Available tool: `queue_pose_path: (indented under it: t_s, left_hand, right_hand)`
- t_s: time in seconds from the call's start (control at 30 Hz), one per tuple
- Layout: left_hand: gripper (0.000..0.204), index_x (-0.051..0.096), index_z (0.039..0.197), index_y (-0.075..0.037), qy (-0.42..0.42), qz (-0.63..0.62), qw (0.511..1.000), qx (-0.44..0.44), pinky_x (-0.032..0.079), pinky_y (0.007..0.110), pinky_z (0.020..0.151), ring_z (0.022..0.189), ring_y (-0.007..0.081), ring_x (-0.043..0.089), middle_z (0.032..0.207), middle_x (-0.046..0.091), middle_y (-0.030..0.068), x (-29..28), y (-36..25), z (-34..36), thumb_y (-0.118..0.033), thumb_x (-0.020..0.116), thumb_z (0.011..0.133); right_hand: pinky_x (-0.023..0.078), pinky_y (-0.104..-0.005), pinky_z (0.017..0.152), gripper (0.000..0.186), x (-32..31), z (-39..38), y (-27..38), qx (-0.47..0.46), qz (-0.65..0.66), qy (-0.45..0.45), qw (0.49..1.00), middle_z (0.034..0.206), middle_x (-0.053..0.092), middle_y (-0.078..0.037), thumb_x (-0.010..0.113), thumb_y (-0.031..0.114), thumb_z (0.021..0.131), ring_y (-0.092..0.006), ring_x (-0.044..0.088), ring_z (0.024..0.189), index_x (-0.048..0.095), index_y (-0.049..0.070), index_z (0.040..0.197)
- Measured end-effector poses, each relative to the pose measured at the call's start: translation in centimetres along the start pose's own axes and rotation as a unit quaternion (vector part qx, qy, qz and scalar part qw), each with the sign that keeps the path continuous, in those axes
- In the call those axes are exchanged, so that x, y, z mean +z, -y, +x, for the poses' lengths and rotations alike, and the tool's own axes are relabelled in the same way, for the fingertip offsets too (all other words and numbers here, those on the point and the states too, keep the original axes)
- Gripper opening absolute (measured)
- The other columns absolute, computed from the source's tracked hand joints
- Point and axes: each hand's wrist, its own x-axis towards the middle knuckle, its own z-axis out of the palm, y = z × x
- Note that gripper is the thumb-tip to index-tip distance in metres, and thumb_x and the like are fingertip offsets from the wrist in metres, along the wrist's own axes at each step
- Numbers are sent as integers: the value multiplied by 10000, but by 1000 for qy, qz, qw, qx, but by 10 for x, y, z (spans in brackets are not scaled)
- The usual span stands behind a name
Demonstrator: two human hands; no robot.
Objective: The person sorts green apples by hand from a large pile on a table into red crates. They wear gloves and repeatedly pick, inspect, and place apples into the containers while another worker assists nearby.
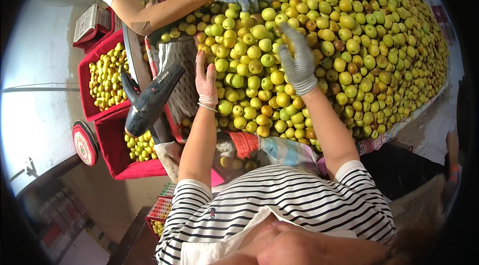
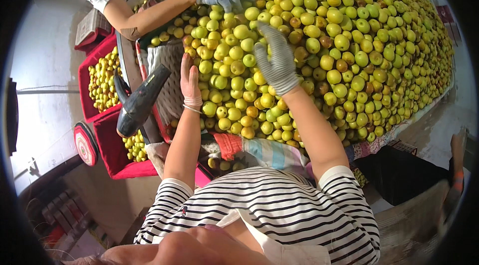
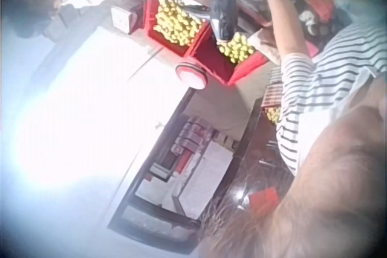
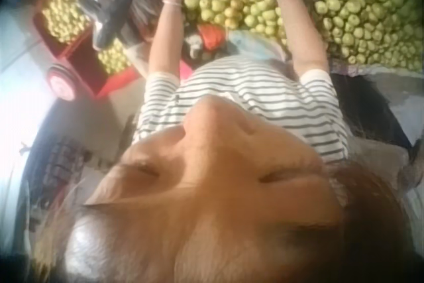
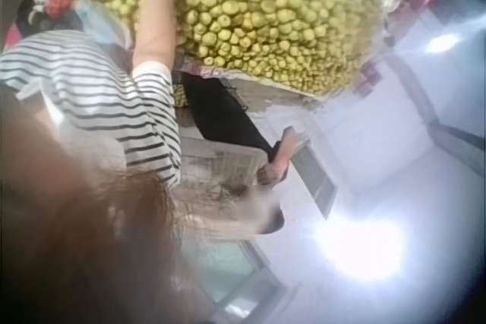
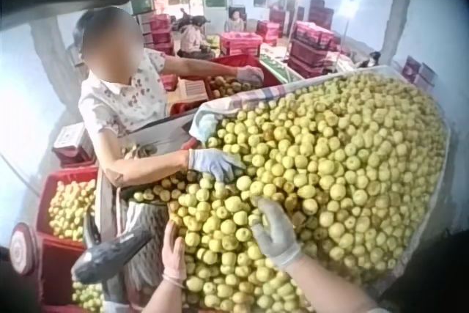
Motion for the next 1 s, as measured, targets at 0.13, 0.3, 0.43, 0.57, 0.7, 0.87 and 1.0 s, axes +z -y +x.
queue_pose_path:
  t_s: [0.13, 0.3, 0.43, 0.57, 0.7, 0.87, 1.0]
  left_hand:
    - [562, 390, 1439, 28, -8, -33, 999, -18, 215, 363, 1167, 1419, 261, 310, 1520, 350, 161, 3, -1, 0, -225, 567, 969]
    - [563, 364, 1455, 24, 2, -33, 999, -6, 227, 364, 1164, 1415, 262, 317, 1519, 352, 157, -1, 4, -1, -212, 551, 979]
    - [590, 348, 1465, 21, -10, -51, 998, -29, 231, 361, 1162, 1408, 264, 327, 1511, 362, 159, -1, 3, -2, -243, 552, 979]
    - [604, 341, 1468, 23, -24, -89, 995, -47, 234, 365, 1160, 1403, 264, 332, 1508, 364, 163, -1, 4, 1, -273, 545, 982]
    - [613, 328, 1467, 33, -43, -109, 991, -62, 228, 382, 1168, 1400, 270, 334, 1504, 364, 179, -4, 12, 5, -310, 516, 996]
    - [630, 311, 1466, 47, -68, -123, 988, -70, 221, 403, 1178, 1397, 277, 337, 1499, 365, 200, -8, 26, 8, -357, 479, 1013]
    - [611, 314, 1466, 41, -76, -165, 981, -72, 216, 403, 1179, 1400, 275, 332, 1501, 363, 194, -10, 30, 8, -343, 473, 1018]
  right_hand:
    - [414, -409, 1068, 454, 38, 1, 11, -49, -61, 73, 994, 1342, 528, -169, 605, 147, 851, -342, 514, 1235, 557, 74, 1296]
    - [330, -442, 1129, 525, 78, 9, 19, -84, -151, 176, 969, 1407, 464, -150, 622, 212, 843, -347, 455, 1288, 521, 103, 1346]
    - [215, -468, 1176, 575, 101, 13, 7, -109, -338, 257, 899, 1408, 460, -133, 633, 315, 845, -293, 428, 1314, 497, 148, 1378]
    - [215, -462, 1172, 577, 111, 38, 17, -34, -349, 341, 872, 1409, 456, -121, 611, 350, 867, -287, 439, 1290, 476, 163, 1395]
    - [211, -478, 1169, 588, 125, 48, 8, -38, -375, 359, 854, 1446, 426, -123, 553, 421, 900, -277, 418, 1325, 434, 190, 1428]
    - [194, -478, 1172, 670, 132, 70, -6, -35, -318, 375, 870, 1409, 479, -132, 514, 503, 909, -262, 443, 1315, 363, 154, 1461]
    - [169, -450, 1178, 682, 144, 79, -6, -6, -340, 361, 868, 1347, 558, -109, 416, 562, 940, -252, 488, 1275, 408, 86, 1429]
